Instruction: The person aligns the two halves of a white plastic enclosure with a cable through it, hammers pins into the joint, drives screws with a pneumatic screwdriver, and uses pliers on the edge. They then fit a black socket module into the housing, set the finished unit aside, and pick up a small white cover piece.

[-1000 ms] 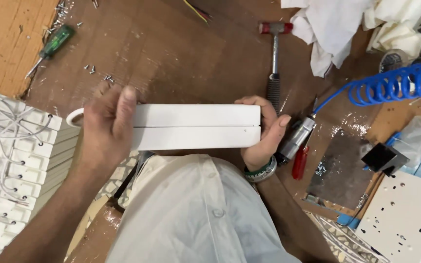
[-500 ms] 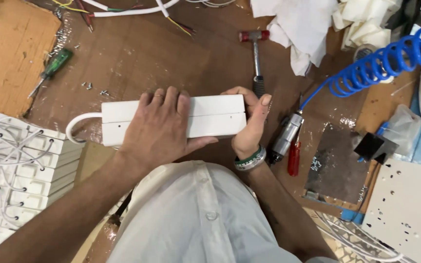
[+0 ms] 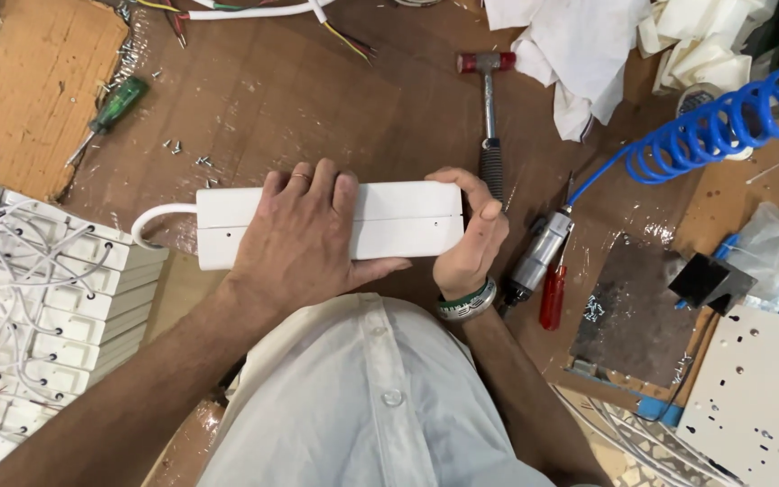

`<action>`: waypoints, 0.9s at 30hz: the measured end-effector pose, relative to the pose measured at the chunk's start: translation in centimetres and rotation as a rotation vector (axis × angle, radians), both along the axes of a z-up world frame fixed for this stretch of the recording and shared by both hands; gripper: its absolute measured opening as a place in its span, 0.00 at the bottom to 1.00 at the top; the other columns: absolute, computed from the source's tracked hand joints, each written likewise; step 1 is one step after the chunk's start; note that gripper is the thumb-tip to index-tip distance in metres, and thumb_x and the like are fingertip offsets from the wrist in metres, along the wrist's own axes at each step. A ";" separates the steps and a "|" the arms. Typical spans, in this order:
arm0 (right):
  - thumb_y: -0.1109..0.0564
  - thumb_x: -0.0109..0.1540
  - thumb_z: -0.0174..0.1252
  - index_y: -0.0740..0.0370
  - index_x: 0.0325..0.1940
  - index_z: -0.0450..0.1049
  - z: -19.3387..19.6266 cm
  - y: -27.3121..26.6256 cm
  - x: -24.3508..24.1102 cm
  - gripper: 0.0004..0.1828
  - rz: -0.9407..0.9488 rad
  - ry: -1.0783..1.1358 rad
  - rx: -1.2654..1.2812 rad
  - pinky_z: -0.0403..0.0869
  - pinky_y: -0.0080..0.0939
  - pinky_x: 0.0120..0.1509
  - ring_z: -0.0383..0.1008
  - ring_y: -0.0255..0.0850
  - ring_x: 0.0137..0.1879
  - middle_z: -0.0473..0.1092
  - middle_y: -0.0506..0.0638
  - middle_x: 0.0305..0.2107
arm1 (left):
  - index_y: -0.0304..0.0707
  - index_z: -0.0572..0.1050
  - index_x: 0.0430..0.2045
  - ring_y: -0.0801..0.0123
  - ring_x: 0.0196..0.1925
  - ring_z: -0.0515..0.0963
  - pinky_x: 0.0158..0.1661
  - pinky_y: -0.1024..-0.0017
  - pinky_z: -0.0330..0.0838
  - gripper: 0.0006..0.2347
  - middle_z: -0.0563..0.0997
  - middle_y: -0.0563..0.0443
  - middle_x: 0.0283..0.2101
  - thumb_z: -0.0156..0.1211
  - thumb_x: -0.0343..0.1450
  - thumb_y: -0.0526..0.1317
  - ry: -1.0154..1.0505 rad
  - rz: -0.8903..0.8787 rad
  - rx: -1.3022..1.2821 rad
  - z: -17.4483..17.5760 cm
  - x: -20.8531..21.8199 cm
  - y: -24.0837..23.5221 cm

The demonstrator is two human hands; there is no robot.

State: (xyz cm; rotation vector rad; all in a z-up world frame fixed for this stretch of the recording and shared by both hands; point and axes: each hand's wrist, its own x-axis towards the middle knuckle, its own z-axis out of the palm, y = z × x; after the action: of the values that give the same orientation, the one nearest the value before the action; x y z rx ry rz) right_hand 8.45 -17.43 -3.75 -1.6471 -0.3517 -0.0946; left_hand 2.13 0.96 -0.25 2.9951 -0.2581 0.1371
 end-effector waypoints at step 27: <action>0.39 0.74 0.19 0.57 0.39 0.80 0.4 0.8 0.5 0.41 -0.138 -0.009 -0.192 0.68 0.33 0.45 0.71 0.38 0.37 0.77 0.49 0.31 | 0.34 0.73 0.40 0.47 0.48 0.78 0.46 0.52 0.69 0.41 0.74 0.41 0.41 0.51 0.59 0.79 0.073 0.032 -0.078 -0.2 0.9 0.3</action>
State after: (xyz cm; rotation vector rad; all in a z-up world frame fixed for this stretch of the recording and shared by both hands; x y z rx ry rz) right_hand 8.96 -16.62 -3.32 -1.8612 -0.2603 -0.1766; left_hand 3.04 1.27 -0.49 2.9206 -0.1928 0.0405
